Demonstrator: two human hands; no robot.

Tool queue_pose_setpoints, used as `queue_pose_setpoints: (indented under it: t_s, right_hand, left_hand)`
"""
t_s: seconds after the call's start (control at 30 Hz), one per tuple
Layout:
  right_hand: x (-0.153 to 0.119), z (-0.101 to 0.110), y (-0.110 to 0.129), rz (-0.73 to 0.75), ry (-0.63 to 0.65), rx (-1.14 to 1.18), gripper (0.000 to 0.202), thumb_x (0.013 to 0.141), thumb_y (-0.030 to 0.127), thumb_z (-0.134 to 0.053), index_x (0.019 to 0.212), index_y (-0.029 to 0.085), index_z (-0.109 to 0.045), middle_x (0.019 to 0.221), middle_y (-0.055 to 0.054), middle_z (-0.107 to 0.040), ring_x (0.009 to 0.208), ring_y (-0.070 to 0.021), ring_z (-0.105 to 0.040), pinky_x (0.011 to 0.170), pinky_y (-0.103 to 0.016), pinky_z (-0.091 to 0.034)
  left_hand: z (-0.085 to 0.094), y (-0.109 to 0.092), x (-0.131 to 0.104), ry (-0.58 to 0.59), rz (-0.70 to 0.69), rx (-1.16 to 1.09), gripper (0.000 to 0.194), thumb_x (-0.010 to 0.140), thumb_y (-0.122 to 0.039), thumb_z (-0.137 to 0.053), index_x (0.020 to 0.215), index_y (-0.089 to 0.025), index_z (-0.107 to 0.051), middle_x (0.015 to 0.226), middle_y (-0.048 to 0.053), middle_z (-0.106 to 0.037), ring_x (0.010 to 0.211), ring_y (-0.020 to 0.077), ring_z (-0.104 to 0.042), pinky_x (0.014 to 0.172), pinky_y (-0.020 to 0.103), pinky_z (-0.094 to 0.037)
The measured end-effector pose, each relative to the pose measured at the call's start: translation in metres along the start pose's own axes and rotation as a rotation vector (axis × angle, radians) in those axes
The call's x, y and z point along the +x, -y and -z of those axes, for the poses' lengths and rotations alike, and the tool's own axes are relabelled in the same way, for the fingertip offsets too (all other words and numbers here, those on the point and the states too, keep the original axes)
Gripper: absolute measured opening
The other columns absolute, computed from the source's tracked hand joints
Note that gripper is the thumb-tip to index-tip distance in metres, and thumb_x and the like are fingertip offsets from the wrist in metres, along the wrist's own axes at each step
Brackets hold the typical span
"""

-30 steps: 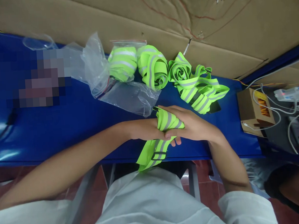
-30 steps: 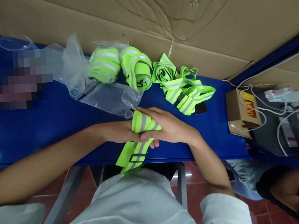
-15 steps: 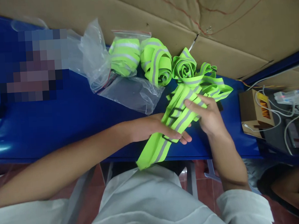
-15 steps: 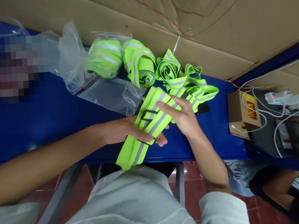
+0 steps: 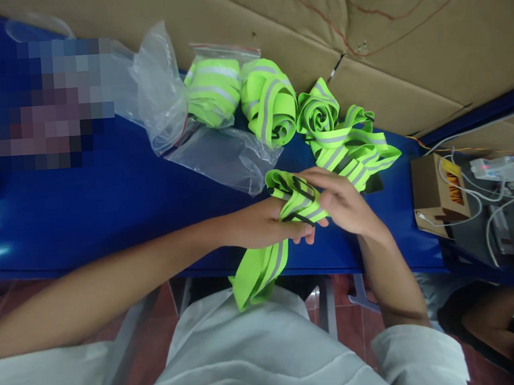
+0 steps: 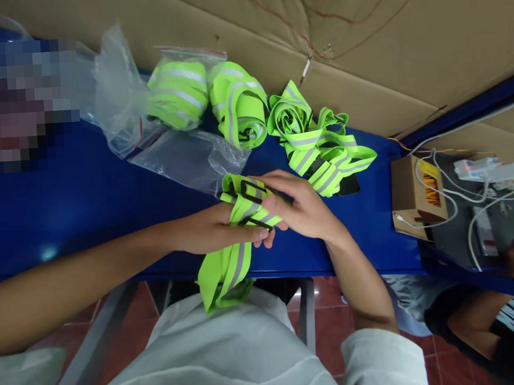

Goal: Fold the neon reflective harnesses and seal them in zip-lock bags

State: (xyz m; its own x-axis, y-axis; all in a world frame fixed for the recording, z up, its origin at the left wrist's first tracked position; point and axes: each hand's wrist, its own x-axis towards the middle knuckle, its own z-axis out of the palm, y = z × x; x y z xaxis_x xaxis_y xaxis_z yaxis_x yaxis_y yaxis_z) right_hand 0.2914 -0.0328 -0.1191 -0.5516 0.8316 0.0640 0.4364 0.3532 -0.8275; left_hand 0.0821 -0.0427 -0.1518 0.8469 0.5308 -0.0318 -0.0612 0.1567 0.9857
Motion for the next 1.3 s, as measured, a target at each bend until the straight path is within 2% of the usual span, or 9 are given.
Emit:
queue_pose_setpoints:
  t_s: [0.1,0.23,0.37,0.53,0.67,0.83,1.0,1.17,1.3]
  right_hand:
    - [-0.003,-0.002,0.006,0.01,0.107,-0.042,0.08,0.086,0.063,-0.076,0.154,0.03,-0.052,0.145,-0.007,-0.064,0.127,-0.0299,-0.067,0.103,-0.039,-0.059]
    - [-0.002,-0.01,0.006,0.065,0.018,-0.023,0.056,0.096,0.045,-0.071,0.147,0.029,-0.059,0.145,-0.005,-0.065,0.131,-0.0259,-0.065,0.111,-0.038,-0.054]
    - [-0.003,-0.01,0.006,0.038,-0.127,-0.09,0.051,0.097,0.047,-0.069,0.144,0.027,-0.062,0.147,-0.005,-0.065,0.132,-0.0278,-0.065,0.113,-0.043,-0.054]
    - [-0.006,0.004,0.004,-0.152,-0.345,0.122,0.046,0.098,0.06,-0.062,0.128,0.028,-0.073,0.127,-0.003,-0.076,0.124,-0.0302,-0.07,0.108,-0.048,-0.059]
    - [-0.003,0.004,-0.001,-0.365,-0.181,0.398,0.055,0.1,0.068,-0.051,0.118,0.024,-0.077,0.106,-0.005,-0.081,0.107,-0.0301,-0.077,0.088,-0.044,-0.067]
    - [0.002,-0.006,-0.006,-0.411,-0.042,0.407,0.06,0.098,0.073,-0.049,0.119,0.023,-0.076,0.095,-0.006,-0.08,0.082,-0.0254,-0.078,0.069,-0.038,-0.067]
    - [0.001,-0.004,-0.002,-0.159,-0.46,0.11,0.042,0.096,0.061,-0.064,0.118,0.026,-0.072,0.109,-0.004,-0.077,0.1,-0.0232,-0.075,0.09,-0.037,-0.063]
    - [-0.005,-0.002,0.005,0.008,-0.132,-0.174,0.057,0.093,0.057,-0.071,0.14,0.026,-0.063,0.144,-0.008,-0.065,0.134,-0.0308,-0.062,0.114,-0.047,-0.051]
    - [-0.004,-0.008,0.002,-0.005,-0.12,-0.232,0.061,0.084,0.047,-0.083,0.138,0.028,-0.064,0.136,-0.007,-0.07,0.123,-0.0301,-0.067,0.107,-0.046,-0.056]
  left_hand:
    - [0.004,-0.002,0.001,0.035,0.038,0.072,0.024,0.097,-0.029,-0.06,0.091,-0.011,-0.075,0.09,0.007,-0.074,0.081,0.0122,-0.068,0.076,0.021,-0.054]
    - [0.008,-0.005,0.002,0.093,0.171,-0.13,0.015,0.089,-0.019,-0.07,0.1,-0.012,-0.077,0.102,0.007,-0.079,0.091,0.0145,-0.073,0.088,0.025,-0.057]
    - [0.008,-0.002,0.001,0.069,0.243,-0.437,0.033,0.08,-0.02,-0.081,0.112,-0.012,-0.075,0.115,0.012,-0.078,0.104,0.0217,-0.075,0.098,0.034,-0.058]
    - [0.008,0.004,0.002,0.1,0.25,-0.314,0.036,0.095,-0.032,-0.07,0.125,-0.013,-0.069,0.1,0.01,-0.079,0.081,0.0151,-0.074,0.079,0.028,-0.058]
    - [0.013,0.004,0.004,0.067,0.105,-0.033,0.025,0.1,-0.031,-0.061,0.105,-0.012,-0.076,0.098,0.009,-0.079,0.082,0.0128,-0.072,0.081,0.023,-0.055]
    - [0.014,0.002,0.002,0.05,0.019,0.047,0.021,0.098,-0.031,-0.065,0.103,-0.013,-0.075,0.107,0.01,-0.078,0.091,0.015,-0.073,0.084,0.024,-0.058]
    - [0.013,0.003,0.001,0.033,0.04,0.03,0.031,0.102,-0.037,-0.059,0.109,-0.01,-0.075,0.108,0.013,-0.078,0.092,0.0168,-0.074,0.082,0.026,-0.059]
    - [0.015,0.006,0.003,0.026,0.101,-0.099,0.021,0.094,-0.025,-0.069,0.108,-0.011,-0.074,0.108,0.011,-0.078,0.094,0.0175,-0.075,0.086,0.028,-0.06]
    - [0.01,0.007,0.004,0.046,0.171,-0.309,0.032,0.081,-0.017,-0.08,0.113,-0.016,-0.073,0.117,0.01,-0.077,0.111,0.0212,-0.073,0.093,0.034,-0.06]
